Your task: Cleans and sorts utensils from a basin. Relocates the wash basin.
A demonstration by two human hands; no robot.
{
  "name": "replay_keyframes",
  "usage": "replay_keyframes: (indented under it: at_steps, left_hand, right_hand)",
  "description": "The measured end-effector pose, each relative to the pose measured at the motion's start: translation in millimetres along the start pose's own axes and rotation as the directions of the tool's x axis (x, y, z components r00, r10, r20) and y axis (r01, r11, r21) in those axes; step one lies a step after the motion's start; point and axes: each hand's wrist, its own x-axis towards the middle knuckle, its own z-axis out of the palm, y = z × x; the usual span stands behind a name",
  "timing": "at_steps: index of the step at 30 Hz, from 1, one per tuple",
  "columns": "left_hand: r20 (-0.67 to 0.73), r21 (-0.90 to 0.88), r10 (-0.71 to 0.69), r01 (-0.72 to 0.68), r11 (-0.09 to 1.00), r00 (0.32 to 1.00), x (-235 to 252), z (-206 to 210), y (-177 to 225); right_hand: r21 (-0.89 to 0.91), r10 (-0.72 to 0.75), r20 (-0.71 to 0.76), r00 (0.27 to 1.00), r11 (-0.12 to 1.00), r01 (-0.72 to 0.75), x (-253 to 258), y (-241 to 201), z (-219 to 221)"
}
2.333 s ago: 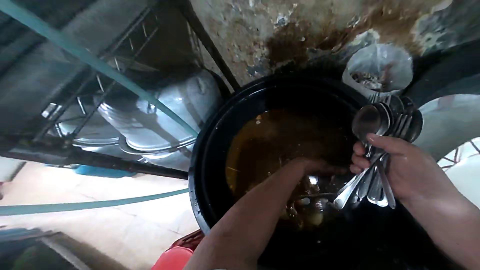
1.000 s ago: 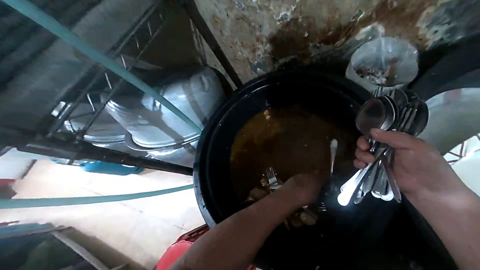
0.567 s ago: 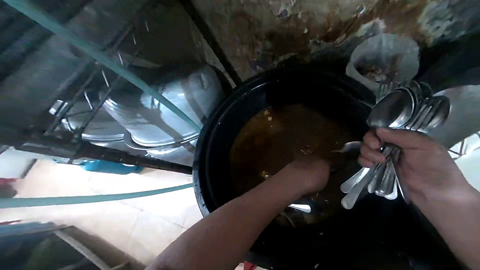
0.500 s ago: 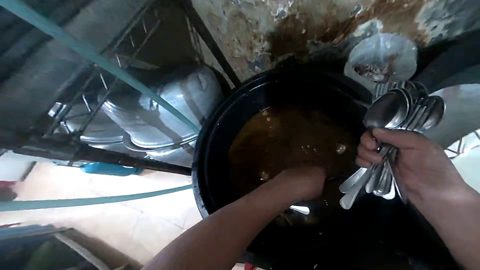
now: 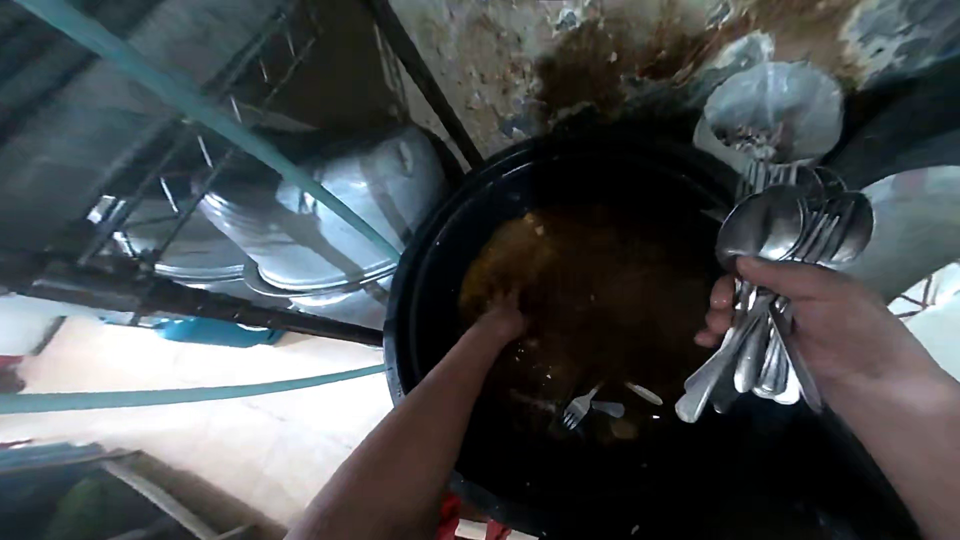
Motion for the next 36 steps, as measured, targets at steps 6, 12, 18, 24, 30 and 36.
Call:
replay_keyframes:
  at_steps: [6, 12, 18, 24, 30, 36]
  left_hand:
    - [-0.162, 0.026, 0.182, -0.180, 0.983, 0.970, -25, -28, 11]
    - [-0.002, -0.001, 0.003, -0.003, 1.000, 1.000, -35, 2, 61]
    - [0.046, -0.013, 0.151, -0.151, 0.988, 0.987, -37, 31, 87]
    - [0.027, -0.251, 0.352, -0.335, 0.908, 0.935, -71, -11, 83]
    - [-0.337, -0.248, 0.603, -0.686, 0.684, 0.723, -118, -71, 94]
    - [-0.493, -0.327, 0.683, -0.842, 0.429, 0.539, -131, -80, 142]
  right_hand:
    - [-0.080, 0.081, -0.103, 0.991, 0.993, -0.090, -2, 1, 10]
    - [-0.191, 0.045, -0.007, 0.999, 0.980, -0.046, 0, 6, 2]
    - [-0.212, 0.047, -0.015, 0.999, 0.976, -0.049, -1, 4, 4]
    - [-0.169, 0.030, -0.063, 0.998, 0.985, -0.040, -4, 1, 9]
    - [-0.147, 0.023, -0.095, 0.995, 0.988, -0.037, 2, 6, 8]
    - [-0.070, 0.071, -0.071, 0.995, 0.995, -0.076, -2, 4, 9]
